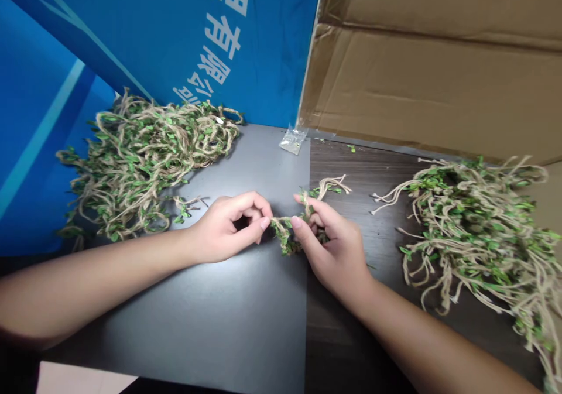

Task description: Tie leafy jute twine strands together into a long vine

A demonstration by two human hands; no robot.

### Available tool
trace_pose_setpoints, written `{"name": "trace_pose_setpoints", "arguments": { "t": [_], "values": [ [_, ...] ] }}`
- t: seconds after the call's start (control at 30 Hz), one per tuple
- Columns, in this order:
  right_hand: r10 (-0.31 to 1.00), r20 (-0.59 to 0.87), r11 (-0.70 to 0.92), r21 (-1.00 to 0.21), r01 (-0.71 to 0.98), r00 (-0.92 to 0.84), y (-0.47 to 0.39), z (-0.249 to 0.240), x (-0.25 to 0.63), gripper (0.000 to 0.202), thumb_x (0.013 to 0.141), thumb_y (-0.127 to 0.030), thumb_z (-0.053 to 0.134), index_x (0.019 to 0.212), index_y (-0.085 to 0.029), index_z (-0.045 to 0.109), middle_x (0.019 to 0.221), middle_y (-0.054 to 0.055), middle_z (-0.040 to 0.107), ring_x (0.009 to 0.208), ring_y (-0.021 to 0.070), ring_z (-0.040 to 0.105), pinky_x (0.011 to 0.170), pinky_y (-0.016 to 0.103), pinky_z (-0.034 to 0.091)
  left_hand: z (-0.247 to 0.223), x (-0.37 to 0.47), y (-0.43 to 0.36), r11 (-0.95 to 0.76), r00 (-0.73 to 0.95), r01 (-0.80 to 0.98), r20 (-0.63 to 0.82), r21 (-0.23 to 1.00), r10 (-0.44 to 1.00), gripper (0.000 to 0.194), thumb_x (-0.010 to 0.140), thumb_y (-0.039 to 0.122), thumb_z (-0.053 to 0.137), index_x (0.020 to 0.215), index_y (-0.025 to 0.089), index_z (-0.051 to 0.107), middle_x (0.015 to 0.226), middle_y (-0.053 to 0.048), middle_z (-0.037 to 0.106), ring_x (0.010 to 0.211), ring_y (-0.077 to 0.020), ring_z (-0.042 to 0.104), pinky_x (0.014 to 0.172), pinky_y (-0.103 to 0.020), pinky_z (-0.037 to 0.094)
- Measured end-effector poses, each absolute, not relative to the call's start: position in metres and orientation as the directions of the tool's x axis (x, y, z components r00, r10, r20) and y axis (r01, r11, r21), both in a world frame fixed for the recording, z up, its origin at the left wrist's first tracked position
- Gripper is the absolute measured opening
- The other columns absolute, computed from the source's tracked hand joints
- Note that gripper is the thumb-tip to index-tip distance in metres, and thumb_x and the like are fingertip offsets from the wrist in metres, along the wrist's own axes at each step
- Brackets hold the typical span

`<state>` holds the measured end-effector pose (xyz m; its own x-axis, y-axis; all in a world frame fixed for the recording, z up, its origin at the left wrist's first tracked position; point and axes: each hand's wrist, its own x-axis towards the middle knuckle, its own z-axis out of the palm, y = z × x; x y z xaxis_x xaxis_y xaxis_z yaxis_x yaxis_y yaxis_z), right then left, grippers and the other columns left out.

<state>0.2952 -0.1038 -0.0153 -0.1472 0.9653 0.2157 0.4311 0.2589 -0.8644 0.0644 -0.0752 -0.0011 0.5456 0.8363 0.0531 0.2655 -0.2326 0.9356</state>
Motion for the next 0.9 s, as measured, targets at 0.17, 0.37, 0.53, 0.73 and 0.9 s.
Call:
{"name": "trace_pose_setpoints", "arguments": {
  "t": [0.17, 0.37, 0.53, 0.73, 0.9],
  "values": [
    [0.975, 0.167, 0.197, -0.954, 0.227, -0.144, -0.108, -0.02, 0.297, 0.028, 0.102, -0.026, 0.066, 0.127, -0.027, 0.056, 0.123, 0.006, 0.078, 0.103, 0.0181, 0.076, 0.093, 0.035, 0.057, 0.0, 0.064, -0.076, -0.204, 0.566, 0.207, 0.053, 0.957, 0.822, 0.008, 0.101, 0.023, 0.058, 0.101, 0.015, 0.059, 0.084, -0.002, 0.078, 0.069, -0.0107, 0.071, 0.064, -0.021, 0.051],
    [0.893, 0.331, 0.431, -0.824, 0.367, -0.306, -0.099, -0.013, 0.298, 0.009, 0.098, -0.023, 0.069, 0.089, -0.022, 0.067, 0.101, 0.004, 0.071, 0.099, 0.0157, 0.068, 0.084, 0.03, 0.053, -0.002, 0.065, -0.077, -0.281, 0.531, 0.236, 0.119, 0.93, 0.839, 0.01, 0.1, 0.023, 0.063, 0.103, 0.014, 0.066, 0.084, -0.002, 0.077, 0.075, -0.0105, 0.072, 0.071, -0.021, 0.055],
    [0.824, 0.314, 0.511, -0.772, 0.379, -0.472, -0.098, -0.014, 0.295, 0.013, 0.097, -0.028, 0.073, 0.107, -0.022, 0.067, 0.093, 0.0, 0.071, 0.088, 0.0125, 0.065, 0.081, 0.029, 0.051, -0.005, 0.064, -0.076, -0.363, 0.538, 0.252, 0.182, 0.897, 0.823, 0.016, 0.099, 0.017, 0.061, 0.111, 0.016, 0.071, 0.092, -0.001, 0.079, 0.077, -0.0101, 0.073, 0.072, -0.021, 0.056],
    [0.777, 0.279, 0.567, -0.7, 0.435, -0.565, -0.1, -0.024, 0.294, 0.012, 0.097, -0.026, 0.072, 0.104, -0.024, 0.064, 0.093, -0.002, 0.071, 0.087, 0.0131, 0.064, 0.084, 0.032, 0.047, -0.008, 0.064, -0.072, -0.478, 0.554, 0.21, 0.299, 0.853, 0.777, 0.028, 0.097, 0.009, 0.058, 0.116, 0.014, 0.077, 0.116, -0.008, 0.08, 0.103, -0.016, 0.077, 0.095, -0.028, 0.061],
    [0.792, 0.286, 0.554, -0.709, 0.436, -0.54, -0.101, -0.022, 0.294, 0.008, 0.096, -0.022, 0.07, 0.103, -0.024, 0.066, 0.09, -0.002, 0.071, 0.084, 0.0127, 0.064, 0.082, 0.031, 0.047, -0.007, 0.064, -0.068, -0.547, 0.606, 0.145, 0.363, 0.824, 0.708, 0.038, 0.094, 0.004, 0.053, 0.122, 0.014, 0.078, 0.124, -0.012, 0.075, 0.113, -0.0174, 0.074, 0.102, -0.031, 0.06]
  ]
}}
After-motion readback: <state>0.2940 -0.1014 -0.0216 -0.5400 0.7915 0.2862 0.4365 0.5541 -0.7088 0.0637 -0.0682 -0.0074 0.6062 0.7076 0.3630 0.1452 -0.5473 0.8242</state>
